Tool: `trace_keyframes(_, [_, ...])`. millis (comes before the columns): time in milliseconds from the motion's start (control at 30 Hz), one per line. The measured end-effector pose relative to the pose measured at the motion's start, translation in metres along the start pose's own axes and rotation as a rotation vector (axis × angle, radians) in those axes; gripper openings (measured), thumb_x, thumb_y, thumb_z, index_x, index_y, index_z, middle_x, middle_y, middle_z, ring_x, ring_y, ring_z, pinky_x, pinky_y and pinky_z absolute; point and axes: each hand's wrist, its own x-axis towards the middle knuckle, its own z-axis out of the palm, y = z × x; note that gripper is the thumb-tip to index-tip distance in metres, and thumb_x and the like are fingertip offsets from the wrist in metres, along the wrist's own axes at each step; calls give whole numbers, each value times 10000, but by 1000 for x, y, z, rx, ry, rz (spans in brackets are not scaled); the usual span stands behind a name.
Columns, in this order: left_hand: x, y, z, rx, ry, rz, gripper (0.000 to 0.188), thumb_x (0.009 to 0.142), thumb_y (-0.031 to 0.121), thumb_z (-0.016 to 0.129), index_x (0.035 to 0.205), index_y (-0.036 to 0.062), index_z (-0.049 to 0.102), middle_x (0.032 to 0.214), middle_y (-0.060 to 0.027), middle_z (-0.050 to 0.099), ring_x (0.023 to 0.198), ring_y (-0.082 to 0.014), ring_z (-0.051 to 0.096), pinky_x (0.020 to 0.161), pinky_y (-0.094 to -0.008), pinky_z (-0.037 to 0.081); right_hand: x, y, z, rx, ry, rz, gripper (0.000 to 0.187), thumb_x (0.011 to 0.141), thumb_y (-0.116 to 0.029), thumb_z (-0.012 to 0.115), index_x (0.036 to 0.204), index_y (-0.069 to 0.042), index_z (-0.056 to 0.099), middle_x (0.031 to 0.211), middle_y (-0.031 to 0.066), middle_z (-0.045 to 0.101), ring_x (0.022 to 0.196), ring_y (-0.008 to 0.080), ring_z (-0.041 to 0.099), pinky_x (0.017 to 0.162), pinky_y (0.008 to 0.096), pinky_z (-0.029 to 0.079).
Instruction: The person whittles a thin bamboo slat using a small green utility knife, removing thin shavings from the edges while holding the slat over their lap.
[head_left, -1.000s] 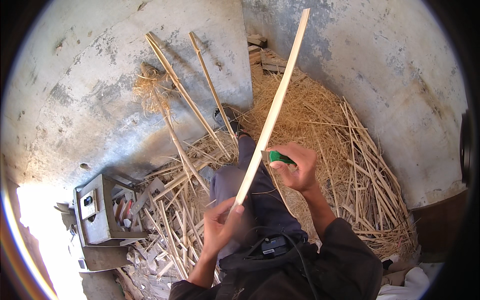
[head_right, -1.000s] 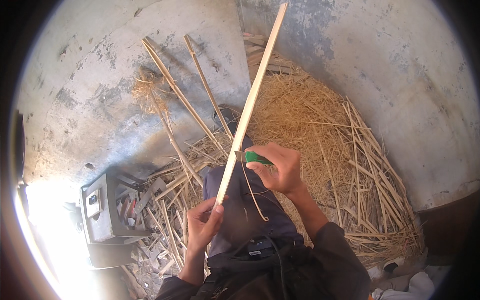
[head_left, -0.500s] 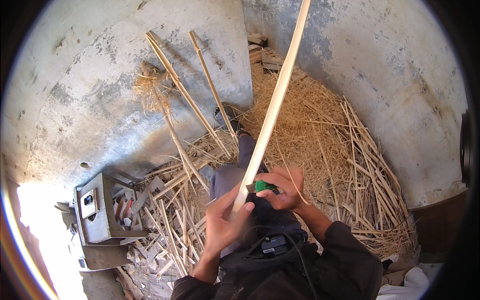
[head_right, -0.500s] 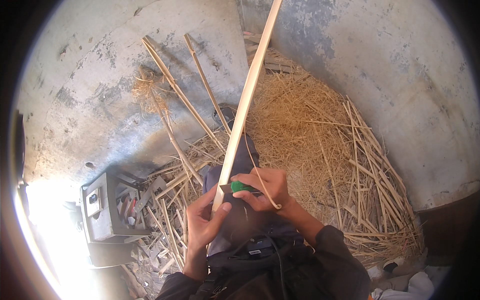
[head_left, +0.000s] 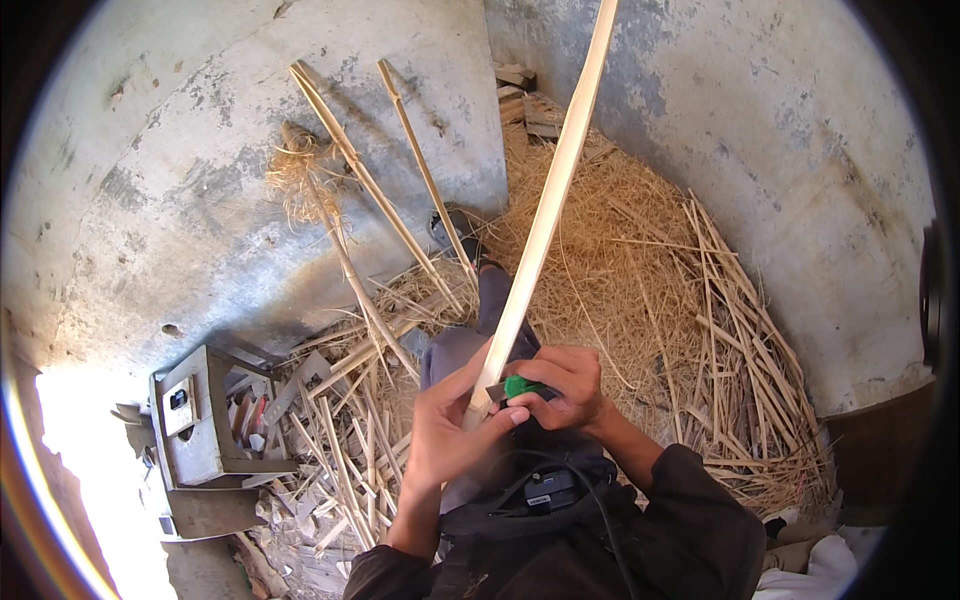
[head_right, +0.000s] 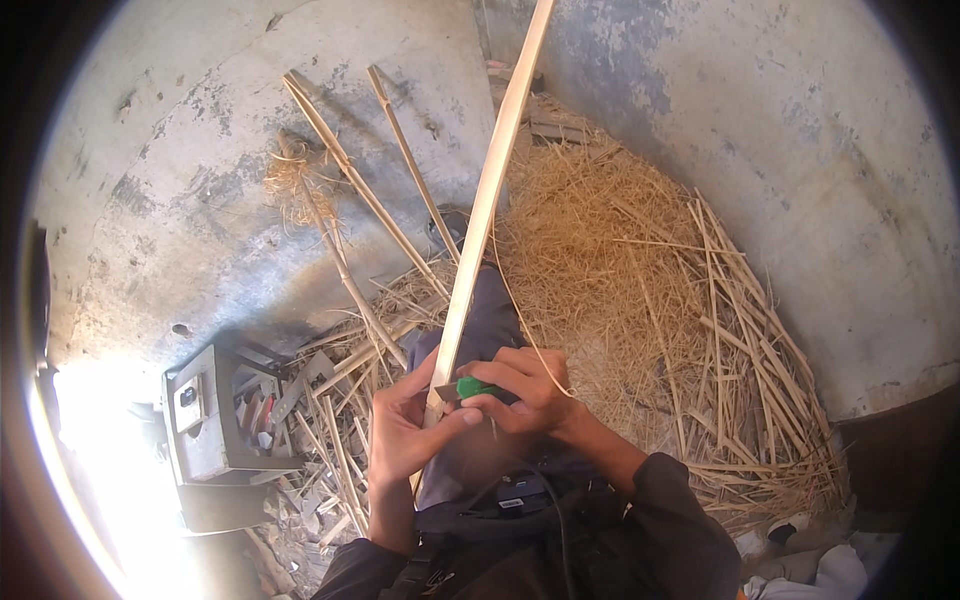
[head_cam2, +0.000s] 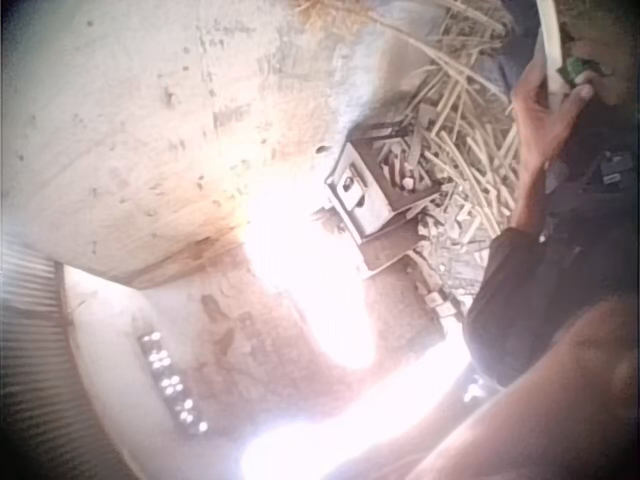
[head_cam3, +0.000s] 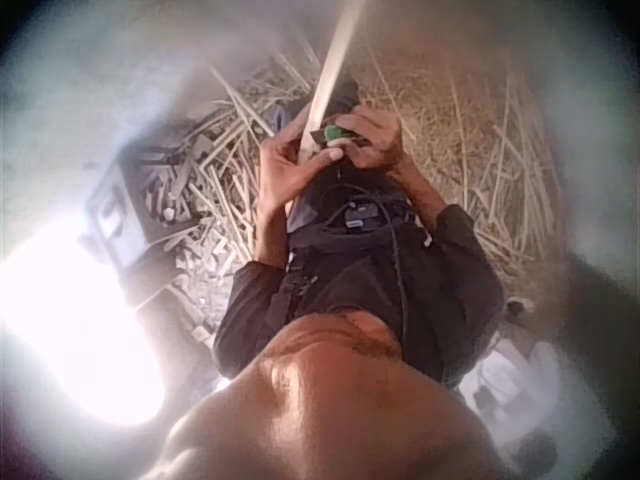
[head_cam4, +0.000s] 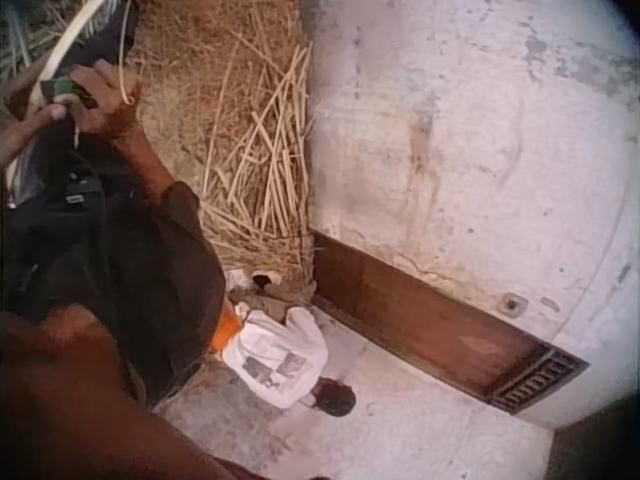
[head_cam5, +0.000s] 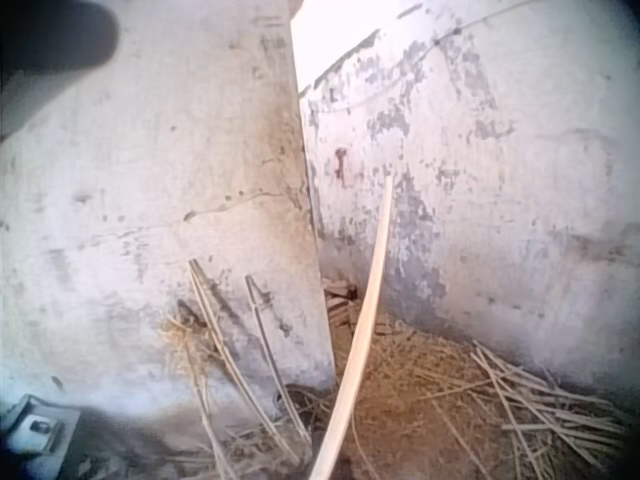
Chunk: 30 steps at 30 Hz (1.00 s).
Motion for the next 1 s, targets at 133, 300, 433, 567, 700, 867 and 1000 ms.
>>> trace_keyframes(133, [3,-4,0,13,-7,77,755,850,-95,848,1538,-51,540,1307,-58,653,1147,-99,606,999,-259,489,-1,1,-2,-12,-23,-7,328,860,-370,842,1045,-103,801,679,25,636,526,198,614,482,342,461])
trace_keyframes(300, [1,-4,-2,78,-20,86,711,848,-70,857,1505,-32,590,1194,-39,624,1127,-123,609,1038,-275,468,-1,-1,-2,-2,3,-23,333,877,-389,836,1032,-95,803,672,33,624,525,202,612,480,346,453])
trace_keyframes(433, [-1,-6,-1,92,-3,72,662,854,-53,857,1473,-28,623,1161,-38,625,1097,-123,605,1040,-282,464,1,-5,-5,-29,7,12,343,887,-404,832,1024,-90,801,671,39,628,522,202,610,479,344,451])
trace_keyframes(567, [-5,-7,2,126,46,80,531,892,23,848,1388,-52,672,1117,-35,648,1053,-107,613,921,-285,500,7,-6,-9,-53,35,17,344,889,-407,831,1030,-95,807,664,31,628,519,198,606,478,342,449])
trace_keyframes(700, [-9,-8,2,162,58,44,573,858,-26,864,1401,-27,678,1084,-38,642,1030,-120,613,952,-277,487,11,-6,-15,-79,39,7,327,888,-407,833,1028,-111,821,652,9,619,513,187,592,480,336,447])
trace_keyframes(867, [-10,-6,5,169,72,47,537,867,-5,863,1374,-35,689,1045,-40,642,1003,-122,613,929,-273,487,8,-3,-15,-109,43,-18,316,884,-410,835,1026,-128,827,646,-3,612,513,175,582,481,324,439])
trace_keyframes(1000, [-12,-8,3,166,81,37,517,876,2,858,1364,-35,694,1038,-42,643,980,-120,604,897,-271,483,10,-4,-15,-127,42,-31,331,879,-416,838,1048,-131,825,648,-8,602,511,169,572,478,322,429])
